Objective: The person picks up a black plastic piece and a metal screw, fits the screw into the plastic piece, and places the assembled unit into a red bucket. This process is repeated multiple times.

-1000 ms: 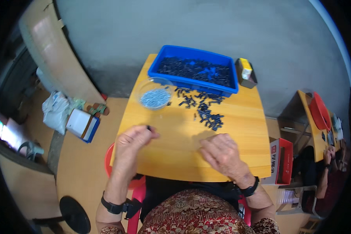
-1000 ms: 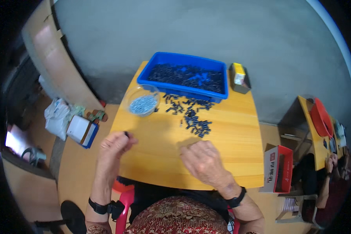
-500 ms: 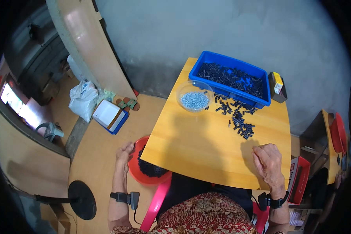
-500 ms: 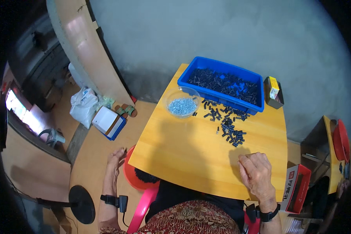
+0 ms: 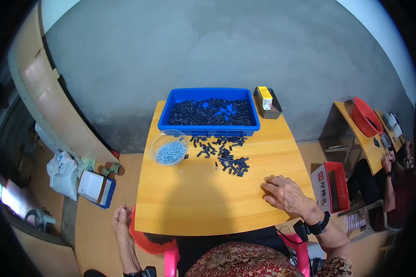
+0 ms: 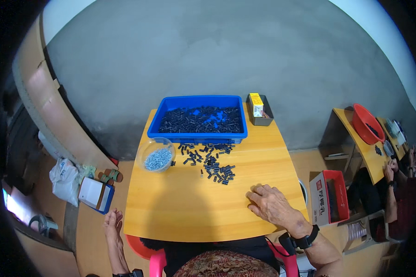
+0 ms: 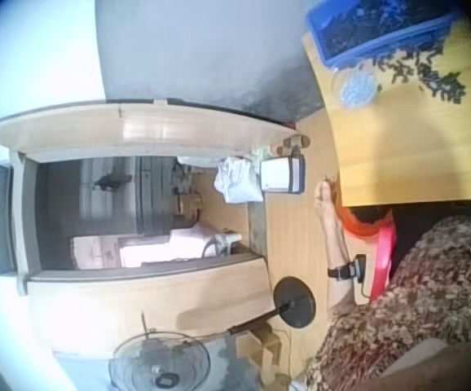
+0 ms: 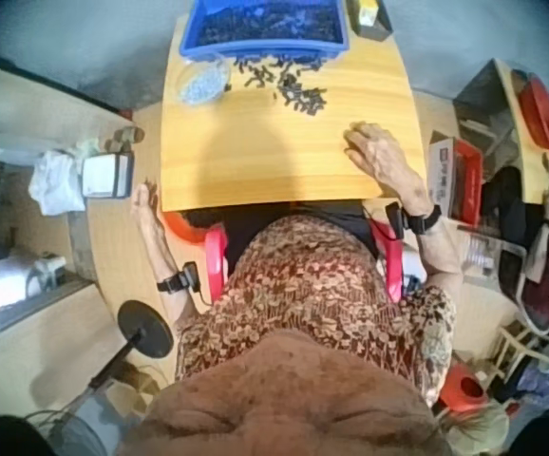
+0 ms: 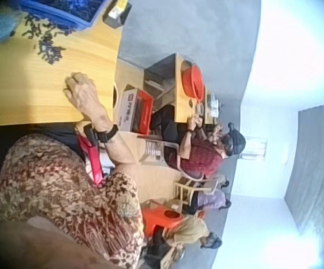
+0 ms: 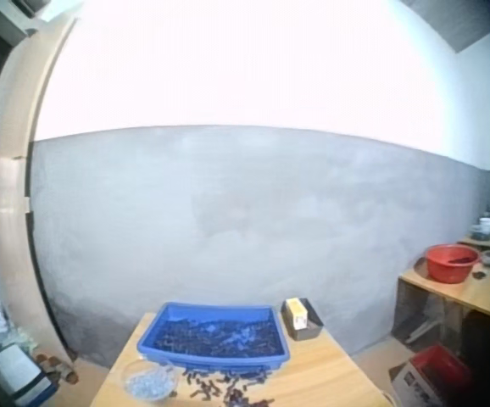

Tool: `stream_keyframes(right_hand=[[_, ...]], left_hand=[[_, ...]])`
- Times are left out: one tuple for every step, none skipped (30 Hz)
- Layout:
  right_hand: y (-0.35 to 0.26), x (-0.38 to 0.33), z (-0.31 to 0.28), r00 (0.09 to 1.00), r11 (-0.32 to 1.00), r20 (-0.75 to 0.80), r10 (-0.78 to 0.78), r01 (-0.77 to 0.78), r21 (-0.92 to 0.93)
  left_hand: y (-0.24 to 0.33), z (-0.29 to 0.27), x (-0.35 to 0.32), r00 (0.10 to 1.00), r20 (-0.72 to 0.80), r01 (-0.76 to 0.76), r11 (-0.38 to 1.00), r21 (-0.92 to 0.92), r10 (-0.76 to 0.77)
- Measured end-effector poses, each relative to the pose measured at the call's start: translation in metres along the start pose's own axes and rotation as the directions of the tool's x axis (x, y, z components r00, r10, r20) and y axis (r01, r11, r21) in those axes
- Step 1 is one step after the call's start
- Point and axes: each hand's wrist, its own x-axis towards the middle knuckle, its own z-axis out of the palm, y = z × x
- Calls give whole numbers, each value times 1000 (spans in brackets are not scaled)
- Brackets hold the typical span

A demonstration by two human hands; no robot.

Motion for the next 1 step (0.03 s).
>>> stream_keyframes(right_hand=[[2,-2,-1,1000,999,9,7,-7,31]], left_hand=[[3,7,-1,999,46,-14,999,33,13]])
